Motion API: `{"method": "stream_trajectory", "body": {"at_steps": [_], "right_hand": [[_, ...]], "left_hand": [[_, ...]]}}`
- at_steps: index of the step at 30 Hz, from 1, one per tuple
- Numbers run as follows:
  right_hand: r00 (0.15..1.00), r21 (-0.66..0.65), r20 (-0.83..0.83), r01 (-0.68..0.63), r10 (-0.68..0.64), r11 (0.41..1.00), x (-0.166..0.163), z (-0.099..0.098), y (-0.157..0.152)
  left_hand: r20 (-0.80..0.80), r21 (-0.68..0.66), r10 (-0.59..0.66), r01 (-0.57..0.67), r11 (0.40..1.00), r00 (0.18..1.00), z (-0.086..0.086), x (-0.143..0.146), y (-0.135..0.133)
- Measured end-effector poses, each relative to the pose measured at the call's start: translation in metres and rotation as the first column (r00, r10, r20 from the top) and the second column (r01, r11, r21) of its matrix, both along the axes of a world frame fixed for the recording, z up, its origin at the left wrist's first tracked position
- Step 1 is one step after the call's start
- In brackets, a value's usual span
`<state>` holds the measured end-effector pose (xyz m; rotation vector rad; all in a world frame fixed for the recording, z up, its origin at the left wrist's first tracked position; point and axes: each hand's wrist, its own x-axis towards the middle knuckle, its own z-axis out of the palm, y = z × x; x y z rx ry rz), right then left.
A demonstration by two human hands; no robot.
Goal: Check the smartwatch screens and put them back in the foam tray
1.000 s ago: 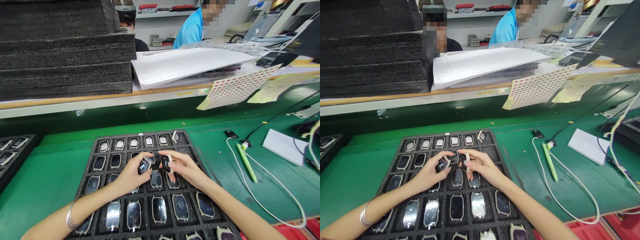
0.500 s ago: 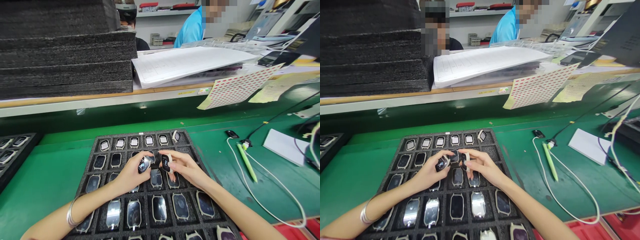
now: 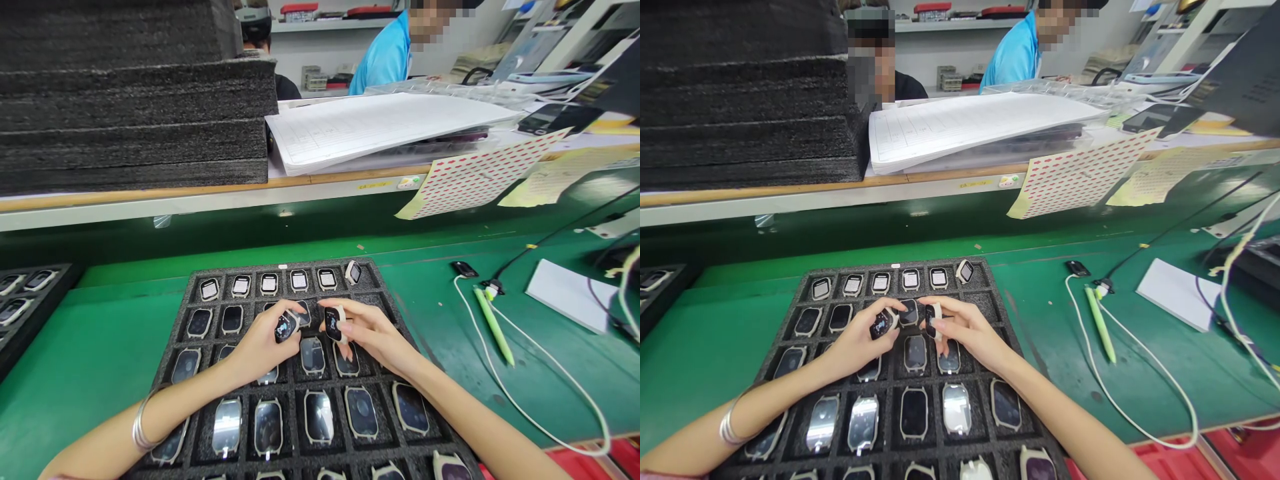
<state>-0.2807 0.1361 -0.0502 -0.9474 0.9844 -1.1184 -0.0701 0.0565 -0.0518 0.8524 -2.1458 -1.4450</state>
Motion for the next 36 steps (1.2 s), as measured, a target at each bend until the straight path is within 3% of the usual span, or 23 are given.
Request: {"method": "stream_trajectory", "body": {"at_steps": [9, 16, 19, 23, 28, 31, 36], "right_hand": [[0.999, -0.042, 0.028, 0.029, -0.028, 0.999, -0.001, 0.006, 0.001], [0.999, -0.01, 0.04, 0.016, -0.016, 1.0, 0.0, 0.005, 0.003], [0.995, 0.032, 0.103, -0.019, 0.016, 0.999, 0.0, 0.003, 0.002], [0.984, 0.081, 0.167, -0.083, 0.068, 0.993, -0.001, 0.0, -0.001], [0.997, 0.069, 0.07, -0.036, 0.031, 0.997, -0.001, -0.006, -0.002], [0.999, 0.061, -0.033, 0.002, 0.0, 0.998, -0.003, -0.01, -0.002], [0.998, 0.04, -0.064, -0.017, 0.02, 0.999, -0.005, -0.011, 0.0]], "left_hand": [[-0.033, -0.009, 0.036, -0.037, 0.999, 0.999, 0.005, 0.004, 0.0], [-0.038, 0.188, 0.069, -0.061, 0.98, 0.997, 0.001, 0.003, 0.002], [-0.105, 0.347, 0.093, -0.052, 0.936, 0.99, -0.006, 0.0, 0.001], [-0.201, 0.55, 0.144, -0.011, 0.835, 0.969, -0.009, -0.003, -0.001], [-0.275, 0.739, 0.258, 0.032, 0.673, 0.926, -0.002, -0.003, -0.002], [-0.283, 0.754, 0.262, 0.045, 0.655, 0.923, -0.001, -0.002, -0.003], [-0.308, 0.717, 0.191, 0.096, 0.69, 0.932, -0.005, -0.001, -0.003]]}}
